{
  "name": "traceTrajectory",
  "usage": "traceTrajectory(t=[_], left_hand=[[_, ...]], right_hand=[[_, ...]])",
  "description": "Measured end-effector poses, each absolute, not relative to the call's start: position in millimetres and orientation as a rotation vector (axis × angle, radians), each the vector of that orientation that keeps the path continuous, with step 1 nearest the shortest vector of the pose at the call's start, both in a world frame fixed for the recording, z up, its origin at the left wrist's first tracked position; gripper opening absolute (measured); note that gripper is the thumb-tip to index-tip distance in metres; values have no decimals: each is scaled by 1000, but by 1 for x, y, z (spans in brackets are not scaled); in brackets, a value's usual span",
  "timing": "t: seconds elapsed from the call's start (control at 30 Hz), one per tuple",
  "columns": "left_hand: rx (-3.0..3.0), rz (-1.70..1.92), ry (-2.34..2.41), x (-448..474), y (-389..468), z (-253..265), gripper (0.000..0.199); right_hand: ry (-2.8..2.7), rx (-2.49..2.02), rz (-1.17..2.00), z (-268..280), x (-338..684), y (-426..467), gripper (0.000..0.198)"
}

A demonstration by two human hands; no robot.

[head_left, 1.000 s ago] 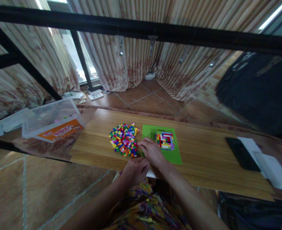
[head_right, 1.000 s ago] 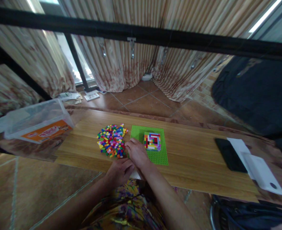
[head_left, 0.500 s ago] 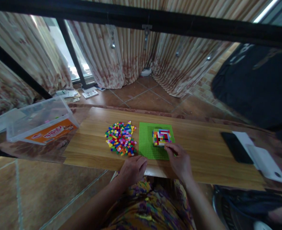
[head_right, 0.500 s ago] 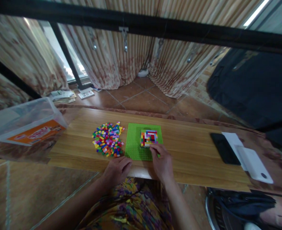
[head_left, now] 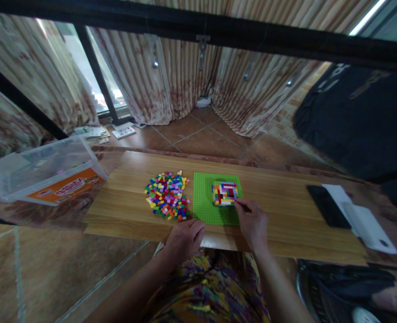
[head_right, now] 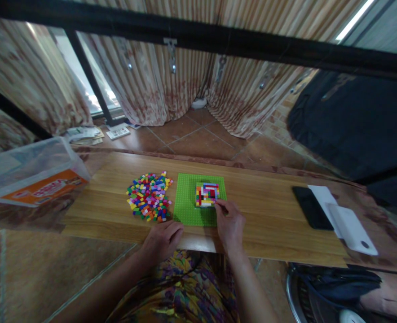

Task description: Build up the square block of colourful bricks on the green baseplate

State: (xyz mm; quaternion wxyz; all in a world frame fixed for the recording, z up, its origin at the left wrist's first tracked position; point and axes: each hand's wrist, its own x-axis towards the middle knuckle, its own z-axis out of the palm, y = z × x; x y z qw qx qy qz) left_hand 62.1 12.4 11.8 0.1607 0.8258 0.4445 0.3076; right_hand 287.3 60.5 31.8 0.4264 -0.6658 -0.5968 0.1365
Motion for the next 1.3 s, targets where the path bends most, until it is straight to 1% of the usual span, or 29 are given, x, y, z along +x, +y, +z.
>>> traceTrajectory(t=[0.43,0.73,0.97,1.3], left_hand=[[2349,881,1271,62,12,13,17],[2369,880,1268,63,13,14,18],[2372,872,1287,63,12,16,18],[2398,846,1301,63,12,16,18]], right_hand=[[-1454,-1673,429,33,291,62,29],[-1260,-1687,529,37,290,65,31],[-1217,-1663,587,31,289,69,30],[-1165,-1656,616,34,283,68,29]])
